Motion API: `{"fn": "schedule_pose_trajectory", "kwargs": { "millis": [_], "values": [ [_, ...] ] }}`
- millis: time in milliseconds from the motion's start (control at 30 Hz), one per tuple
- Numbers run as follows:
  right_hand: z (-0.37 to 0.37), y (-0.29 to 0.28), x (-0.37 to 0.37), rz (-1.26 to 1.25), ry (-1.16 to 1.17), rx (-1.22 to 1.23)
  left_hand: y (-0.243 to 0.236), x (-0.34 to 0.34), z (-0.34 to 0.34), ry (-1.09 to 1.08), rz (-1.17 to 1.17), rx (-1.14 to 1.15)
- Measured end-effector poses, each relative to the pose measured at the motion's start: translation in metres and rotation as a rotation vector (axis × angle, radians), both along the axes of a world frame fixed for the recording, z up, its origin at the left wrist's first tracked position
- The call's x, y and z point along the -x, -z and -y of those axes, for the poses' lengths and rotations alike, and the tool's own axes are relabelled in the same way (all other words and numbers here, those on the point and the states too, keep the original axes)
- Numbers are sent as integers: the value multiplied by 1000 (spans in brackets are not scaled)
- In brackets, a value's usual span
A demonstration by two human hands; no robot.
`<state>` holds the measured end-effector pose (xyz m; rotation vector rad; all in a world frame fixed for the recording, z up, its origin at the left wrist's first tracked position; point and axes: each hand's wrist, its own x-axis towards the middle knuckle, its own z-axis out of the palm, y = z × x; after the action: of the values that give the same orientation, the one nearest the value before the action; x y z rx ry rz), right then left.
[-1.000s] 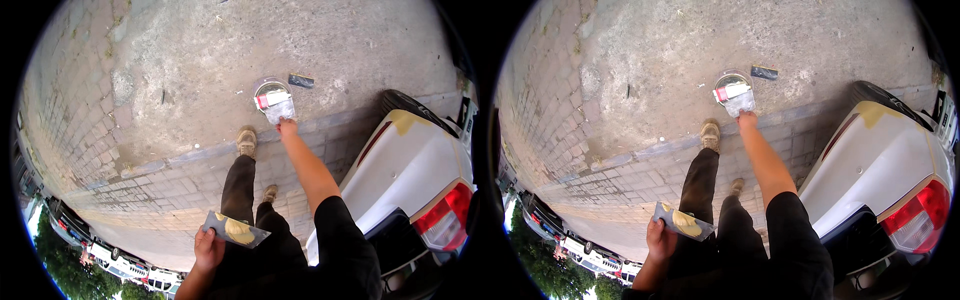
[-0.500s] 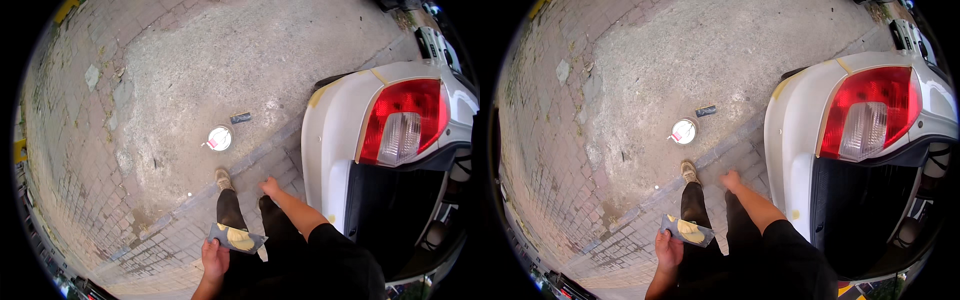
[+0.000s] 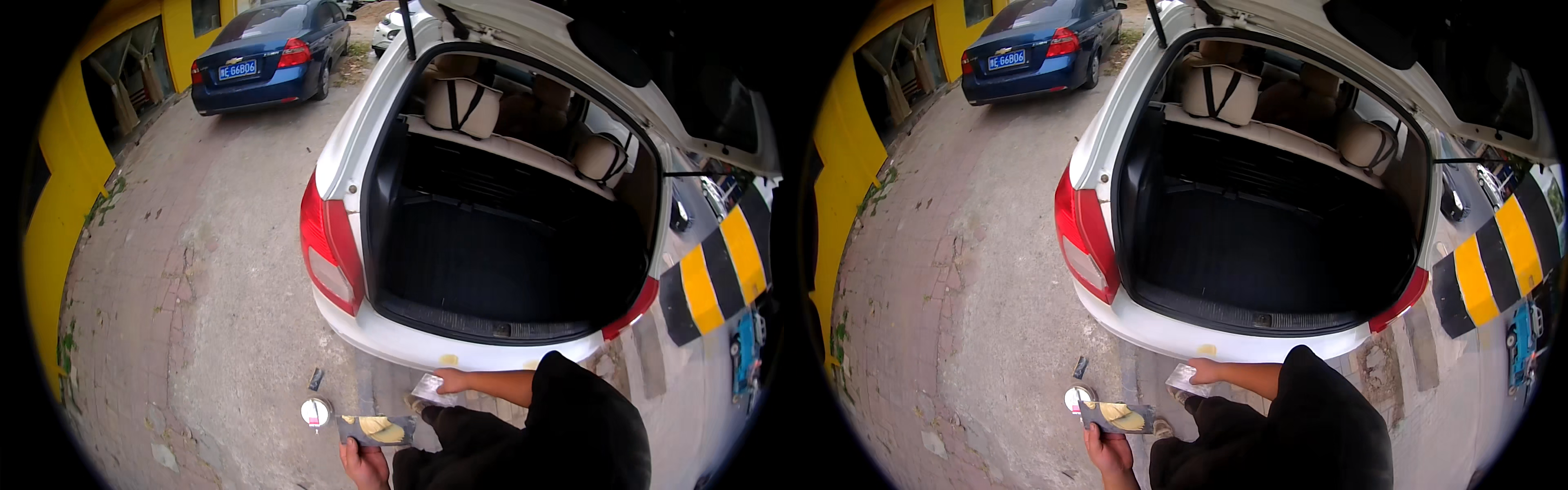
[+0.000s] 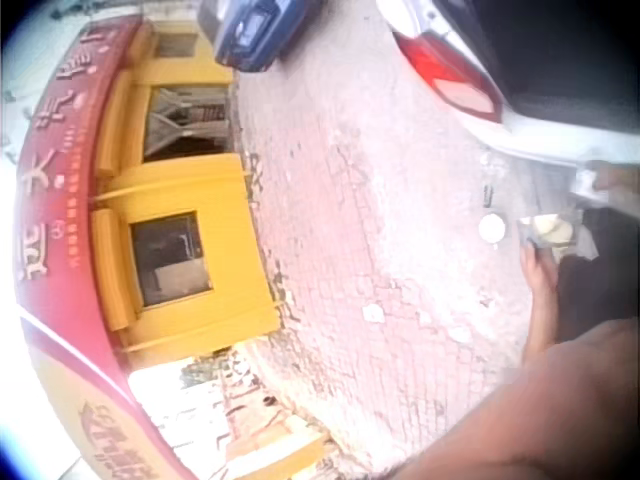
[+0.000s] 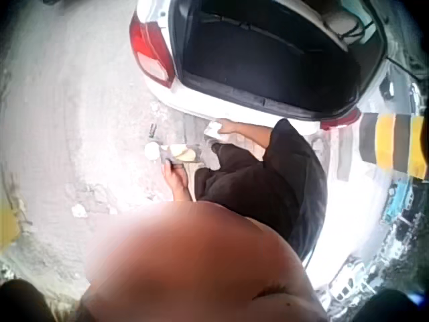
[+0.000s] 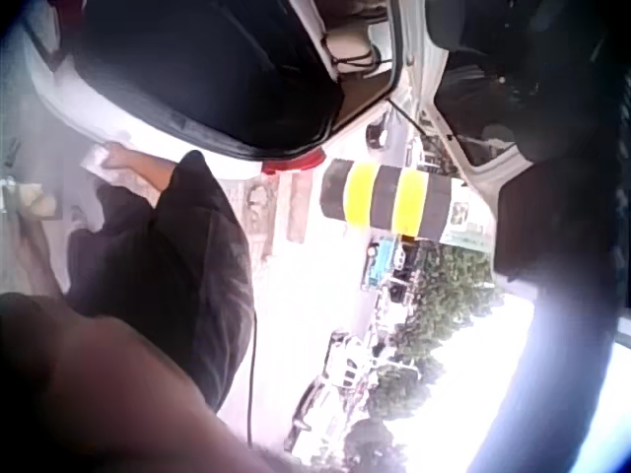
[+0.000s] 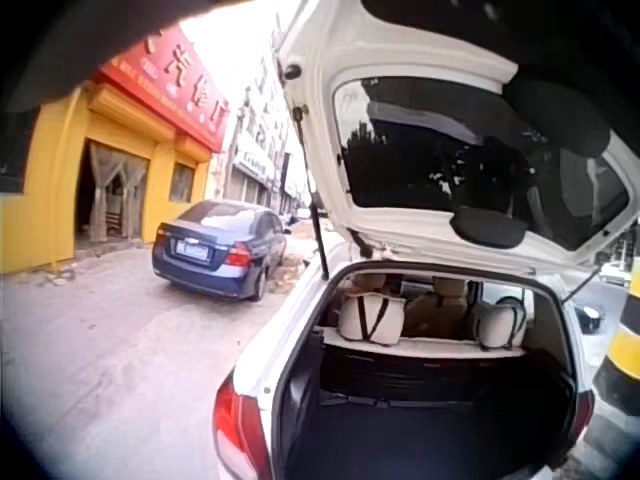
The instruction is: The person mixes a yellow body filler with a hardener on a metal sheet using a scraper. They then apply the mixed filler to a damaged area on the rear bumper of a white car, smoothing it over the surface.
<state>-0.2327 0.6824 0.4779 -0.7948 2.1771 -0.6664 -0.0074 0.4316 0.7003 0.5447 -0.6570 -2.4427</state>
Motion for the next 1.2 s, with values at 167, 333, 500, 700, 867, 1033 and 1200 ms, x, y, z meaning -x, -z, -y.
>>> {"fn": "schedule_pose_trajectory", "kwargs": {
  "millis": [167, 333, 500, 700, 867, 1033, 1200],
  "values": [
    [-130, -70, -81, 142, 553, -67, -10, -9, -13, 304, -44, 102],
    [-263, -77, -223, 92, 1195, -191, -42, -4, -57, 689, 340, 15],
    [-327, -86, -338, 187, 1737, 29, -78, -1, -114, 956, 284, 115],
    [-357, -91, -441, 266, 2282, 429, -118, -13, -208, 1165, -77, 250],
    [-392, -96, -514, 119, 2395, 609, -116, -42, -299, 1310, -124, 217],
    [-454, -11, -597, -18, 2428, 613, -114, -82, -412, 1409, -120, 137],
    [-468, -5, -635, 9, 2548, 578, -136, -113, -486, 1516, -87, 248]
  ]
}}
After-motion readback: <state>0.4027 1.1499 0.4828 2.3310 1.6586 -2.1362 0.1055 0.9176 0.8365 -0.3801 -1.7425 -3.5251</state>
